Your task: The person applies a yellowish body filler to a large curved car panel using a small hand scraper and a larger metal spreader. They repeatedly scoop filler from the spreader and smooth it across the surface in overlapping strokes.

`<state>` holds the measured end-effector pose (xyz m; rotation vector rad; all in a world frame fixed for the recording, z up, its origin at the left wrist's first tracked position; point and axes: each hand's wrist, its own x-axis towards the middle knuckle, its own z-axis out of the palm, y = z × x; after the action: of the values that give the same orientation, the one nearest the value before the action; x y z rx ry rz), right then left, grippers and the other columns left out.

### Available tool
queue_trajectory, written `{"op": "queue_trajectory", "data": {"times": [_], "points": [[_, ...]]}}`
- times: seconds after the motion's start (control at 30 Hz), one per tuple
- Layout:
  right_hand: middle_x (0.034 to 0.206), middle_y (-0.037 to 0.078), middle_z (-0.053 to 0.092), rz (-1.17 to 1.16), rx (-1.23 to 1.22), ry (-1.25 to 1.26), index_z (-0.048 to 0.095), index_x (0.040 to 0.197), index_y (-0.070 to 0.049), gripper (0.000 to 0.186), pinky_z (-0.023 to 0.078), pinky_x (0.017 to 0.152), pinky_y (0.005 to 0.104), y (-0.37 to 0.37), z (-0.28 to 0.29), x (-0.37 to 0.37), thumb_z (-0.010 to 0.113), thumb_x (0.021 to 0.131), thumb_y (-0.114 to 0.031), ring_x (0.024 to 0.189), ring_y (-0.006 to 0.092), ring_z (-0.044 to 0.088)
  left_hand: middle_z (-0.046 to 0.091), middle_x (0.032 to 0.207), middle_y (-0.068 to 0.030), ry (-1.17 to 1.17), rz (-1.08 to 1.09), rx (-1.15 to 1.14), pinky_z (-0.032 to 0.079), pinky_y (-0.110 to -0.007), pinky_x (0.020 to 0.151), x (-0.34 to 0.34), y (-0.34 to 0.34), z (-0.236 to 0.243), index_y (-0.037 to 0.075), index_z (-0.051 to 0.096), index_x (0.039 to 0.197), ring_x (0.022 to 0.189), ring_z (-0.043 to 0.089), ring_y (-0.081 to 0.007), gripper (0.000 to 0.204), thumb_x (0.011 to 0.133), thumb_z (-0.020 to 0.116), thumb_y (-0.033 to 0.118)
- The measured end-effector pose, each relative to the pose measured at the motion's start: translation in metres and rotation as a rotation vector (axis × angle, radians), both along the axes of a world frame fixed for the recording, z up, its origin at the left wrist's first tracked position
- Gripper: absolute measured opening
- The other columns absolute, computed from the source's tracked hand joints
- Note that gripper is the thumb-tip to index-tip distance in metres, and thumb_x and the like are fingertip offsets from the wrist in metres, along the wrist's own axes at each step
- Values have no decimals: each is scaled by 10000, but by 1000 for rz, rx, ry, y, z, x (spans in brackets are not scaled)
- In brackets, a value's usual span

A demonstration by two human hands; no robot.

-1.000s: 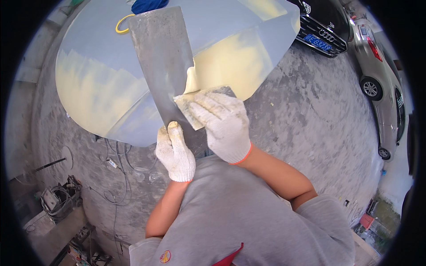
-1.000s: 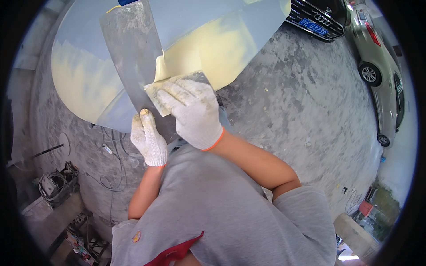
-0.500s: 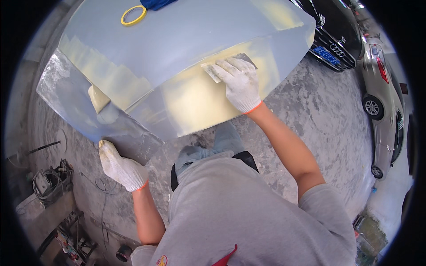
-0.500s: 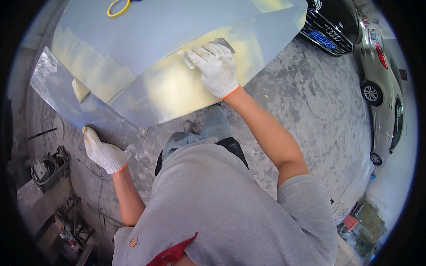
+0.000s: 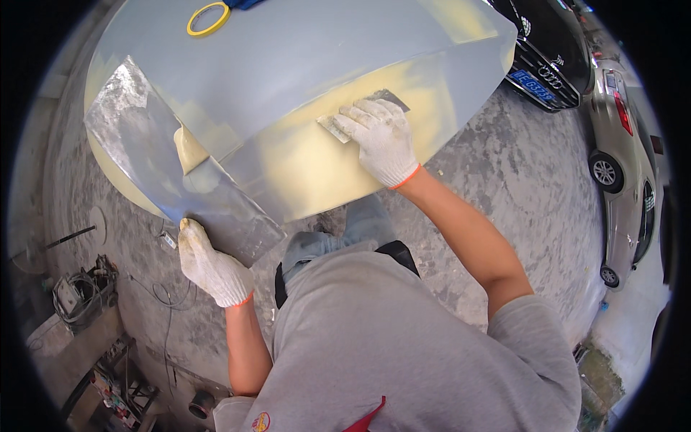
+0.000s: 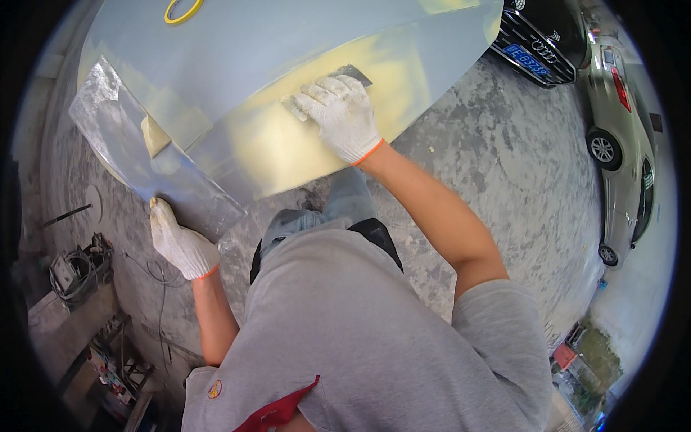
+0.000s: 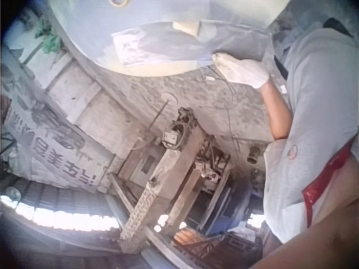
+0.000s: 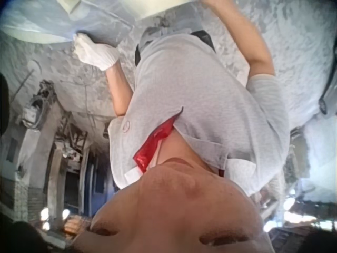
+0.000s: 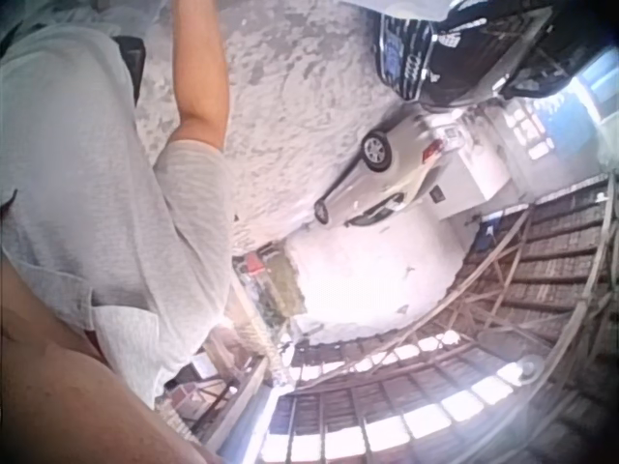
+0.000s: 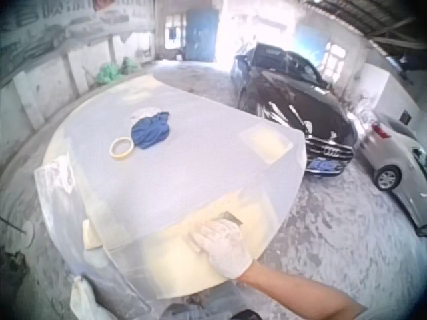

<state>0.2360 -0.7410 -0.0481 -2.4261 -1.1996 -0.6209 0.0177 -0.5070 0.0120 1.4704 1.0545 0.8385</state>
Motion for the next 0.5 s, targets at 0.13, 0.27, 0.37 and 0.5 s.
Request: {"op": "queue_trajectory", "data": {"times": [0.13, 0.27, 0.37, 0.5], "points": [[1249, 38, 779, -24, 153, -29, 778, 1228, -167, 408, 470, 1116, 488, 4, -2, 2, 652, 858, -50, 1229, 266, 689, 698, 1354, -129, 11, -21, 29, 469, -320, 1093, -4, -5, -1, -107, 647, 1408, 1203, 629, -179, 495, 1140, 581, 304], [1260, 33, 766, -44, 114, -89, 766, 1221, -165, 389, 473, 1111, 474, 9, -10, 9, 647, 867, -60, 1223, 259, 689, 706, 1337, -135, 11, -43, 56, 473, -320, 1088, -10, -8, -1, -108, 657, 1391, 1198, 636, -180, 503, 1143, 574, 322], [1296, 48, 766, -39, 65, -37, 770, 1243, -163, 412, 457, 1135, 464, 8, -14, 6, 648, 864, -58, 1257, 257, 683, 706, 1337, -137, 49, -61, 86, 474, -322, 1086, -12, -6, -1, -109, 657, 1389, 1198, 637, -183, 500, 1141, 577, 317], [1285, 38, 760, -31, 6, 29, 765, 1246, -180, 415, 458, 1117, 462, 3, -14, -9, 644, 865, -68, 1255, 254, 682, 706, 1332, -136, 14, -55, 34, 479, -324, 1078, -10, -5, -1, -112, 656, 1387, 1190, 639, -183, 493, 1140, 581, 307]]}}
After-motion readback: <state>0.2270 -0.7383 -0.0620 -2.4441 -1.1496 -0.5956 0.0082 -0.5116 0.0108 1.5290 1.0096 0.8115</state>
